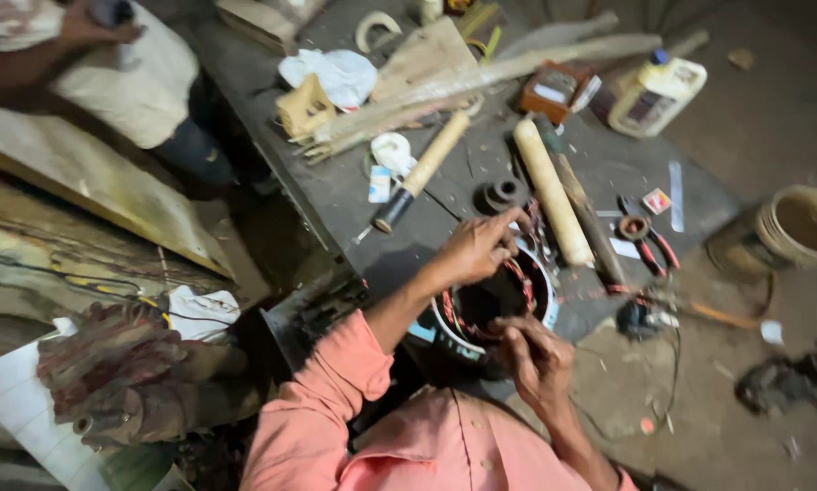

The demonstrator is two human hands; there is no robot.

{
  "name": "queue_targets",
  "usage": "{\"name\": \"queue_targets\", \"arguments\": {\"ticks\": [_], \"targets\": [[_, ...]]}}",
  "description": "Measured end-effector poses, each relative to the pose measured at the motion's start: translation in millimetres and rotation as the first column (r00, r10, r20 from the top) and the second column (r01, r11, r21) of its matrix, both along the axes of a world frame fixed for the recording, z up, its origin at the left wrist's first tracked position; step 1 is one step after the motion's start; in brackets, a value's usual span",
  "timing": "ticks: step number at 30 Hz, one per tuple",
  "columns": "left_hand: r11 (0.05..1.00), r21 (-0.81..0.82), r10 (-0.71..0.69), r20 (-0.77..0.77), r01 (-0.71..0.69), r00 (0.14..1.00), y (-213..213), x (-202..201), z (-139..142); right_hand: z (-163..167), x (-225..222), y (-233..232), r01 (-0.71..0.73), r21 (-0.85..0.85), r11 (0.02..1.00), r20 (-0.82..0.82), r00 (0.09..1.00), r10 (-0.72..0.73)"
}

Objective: The person winds copper wire around the slots of a motor stator by hand, repeatedly pulling wire from a spool, threading it through slots, and adjusting the coil placement. The work continues throughout the clip with no visible completion.

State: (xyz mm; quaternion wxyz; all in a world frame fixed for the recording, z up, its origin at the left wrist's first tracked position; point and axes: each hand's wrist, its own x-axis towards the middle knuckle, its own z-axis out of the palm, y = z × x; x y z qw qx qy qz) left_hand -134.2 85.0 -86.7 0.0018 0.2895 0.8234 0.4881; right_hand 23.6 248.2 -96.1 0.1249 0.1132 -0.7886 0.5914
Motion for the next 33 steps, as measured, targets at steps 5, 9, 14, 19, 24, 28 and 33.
{"name": "queue_targets", "arguments": {"ticks": [5,9,14,19,24,28,33], "targets": [[0.971,0.233,-0.120,0.268,0.057,0.956,3,-17,-17,-10,6,5,-0.043,-0.076,0.996,-0.030,0.999,0.041],[0.893,0.438,-0.174,0.548,-0.103,0.818,15,-24,-9,-15,7,5,-0.060,-0.162,0.985,0.032,0.997,0.066],[0.882,0.436,-0.172,0.646,-0.175,0.744,22,-29,9,-16,5,8,-0.064,-0.199,0.978,0.050,0.996,0.076],[0.943,0.330,-0.184,0.416,0.041,0.890,31,-32,13,-15,6,10,-0.074,-0.194,0.978,0.030,0.996,0.082],[0.685,0.705,-0.196,0.423,-0.185,0.885,18,-62,43,-14,6,12,-0.094,-0.186,0.978,-0.009,0.996,0.094],[0.643,0.748,-0.145,0.325,-0.160,0.934,1,-69,69,-14,6,12,-0.100,-0.197,0.975,0.040,0.993,0.110],[0.680,0.699,-0.087,0.376,-0.221,0.922,-19,-62,99,-16,6,9,-0.097,-0.205,0.974,0.014,0.995,0.102]]}}
